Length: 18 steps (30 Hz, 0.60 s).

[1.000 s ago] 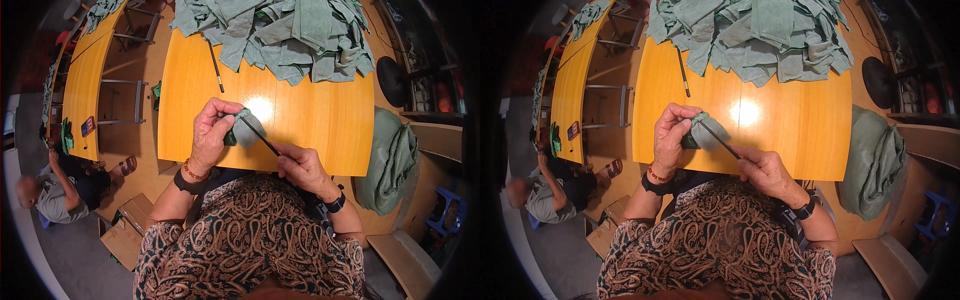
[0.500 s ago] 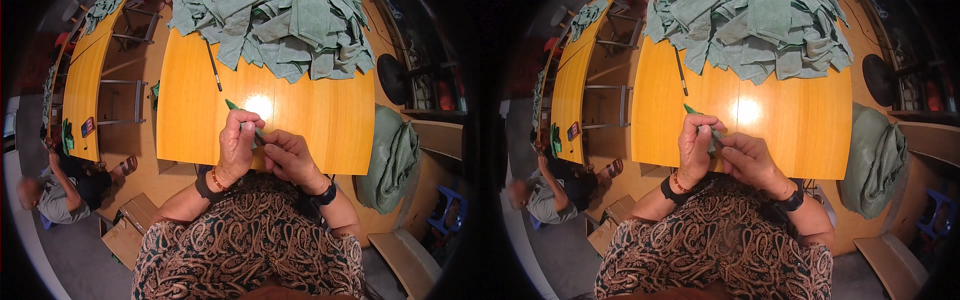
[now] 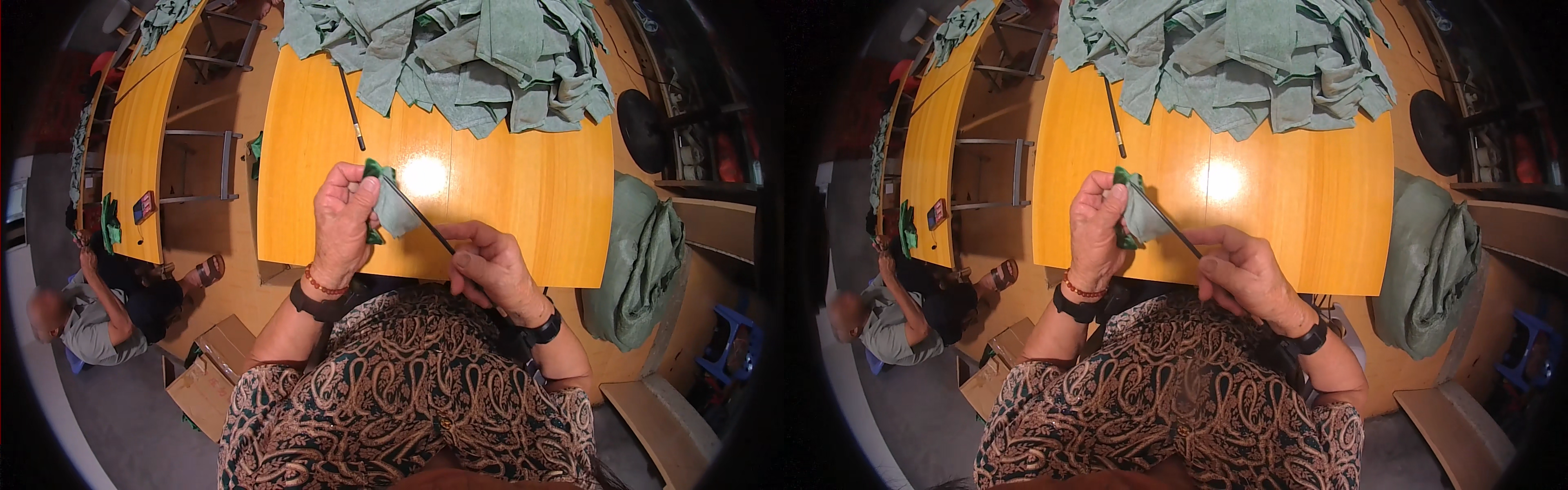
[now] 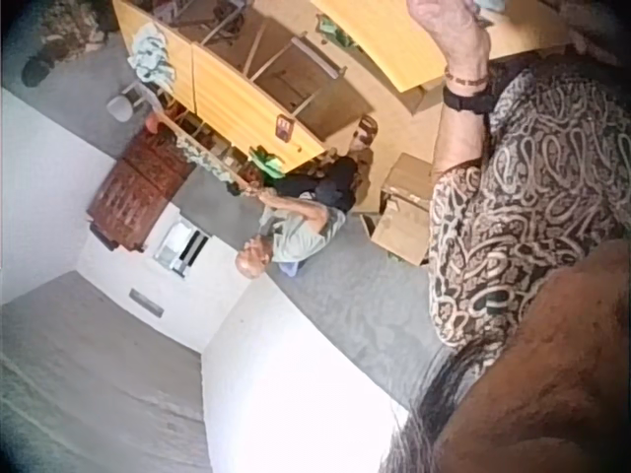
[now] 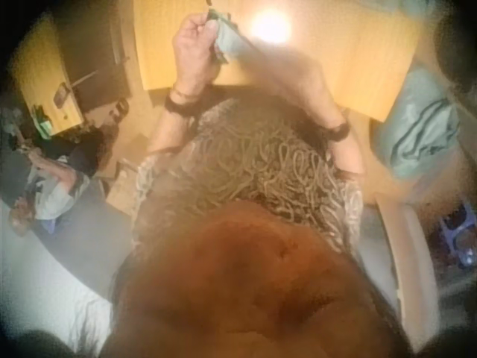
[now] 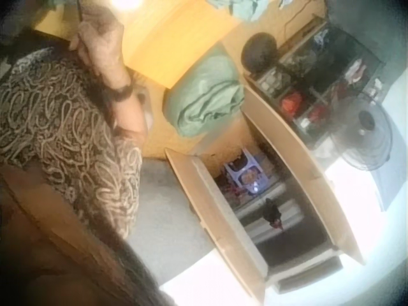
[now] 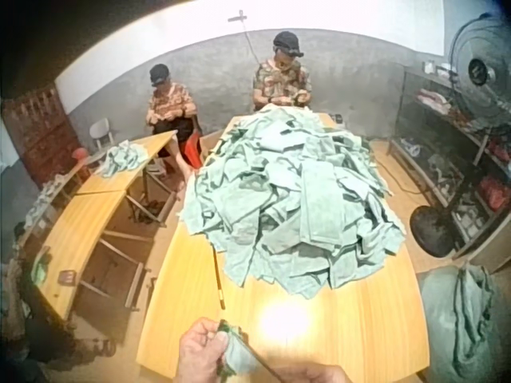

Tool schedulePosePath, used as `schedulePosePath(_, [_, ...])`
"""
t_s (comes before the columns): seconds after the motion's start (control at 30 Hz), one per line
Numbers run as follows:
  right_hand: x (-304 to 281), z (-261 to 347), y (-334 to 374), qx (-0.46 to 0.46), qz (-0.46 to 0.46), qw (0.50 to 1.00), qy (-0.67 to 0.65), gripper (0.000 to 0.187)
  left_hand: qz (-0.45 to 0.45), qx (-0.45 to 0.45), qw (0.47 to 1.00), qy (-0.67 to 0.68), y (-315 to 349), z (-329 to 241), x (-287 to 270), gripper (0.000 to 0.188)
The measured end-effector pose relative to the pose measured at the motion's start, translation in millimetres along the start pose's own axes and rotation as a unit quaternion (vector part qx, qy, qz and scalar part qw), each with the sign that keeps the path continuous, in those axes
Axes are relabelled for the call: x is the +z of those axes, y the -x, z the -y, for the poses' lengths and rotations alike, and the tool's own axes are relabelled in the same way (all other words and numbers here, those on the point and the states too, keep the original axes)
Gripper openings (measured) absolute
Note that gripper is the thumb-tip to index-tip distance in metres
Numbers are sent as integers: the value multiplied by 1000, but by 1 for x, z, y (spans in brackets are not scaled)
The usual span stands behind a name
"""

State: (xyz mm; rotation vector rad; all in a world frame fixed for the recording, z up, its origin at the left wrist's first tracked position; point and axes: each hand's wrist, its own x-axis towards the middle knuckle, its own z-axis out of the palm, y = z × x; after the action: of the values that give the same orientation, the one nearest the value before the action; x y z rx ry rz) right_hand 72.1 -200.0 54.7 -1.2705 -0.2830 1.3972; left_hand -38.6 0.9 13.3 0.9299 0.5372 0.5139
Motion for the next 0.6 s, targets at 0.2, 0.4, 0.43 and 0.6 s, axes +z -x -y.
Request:
schedulePosePath(0.2, [-3, -15, 3, -21, 33, 999, -21, 40, -11, -31, 996, 86, -1, -6, 3, 7])
schedulePosePath(0.4, [1, -21, -2, -31, 3, 999, -9, 35, -13, -11, 998, 68, 3, -2, 2, 7])
schedulePosePath(0.43, [3, -21, -3, -30, -3, 1000, -2, 35, -9, 1, 998, 57, 4, 1, 2, 8])
schedulePosePath(0.6, [4, -24, -11, -48, -13, 999, 11, 34, 21, 25, 999, 16, 8, 16, 4, 11])
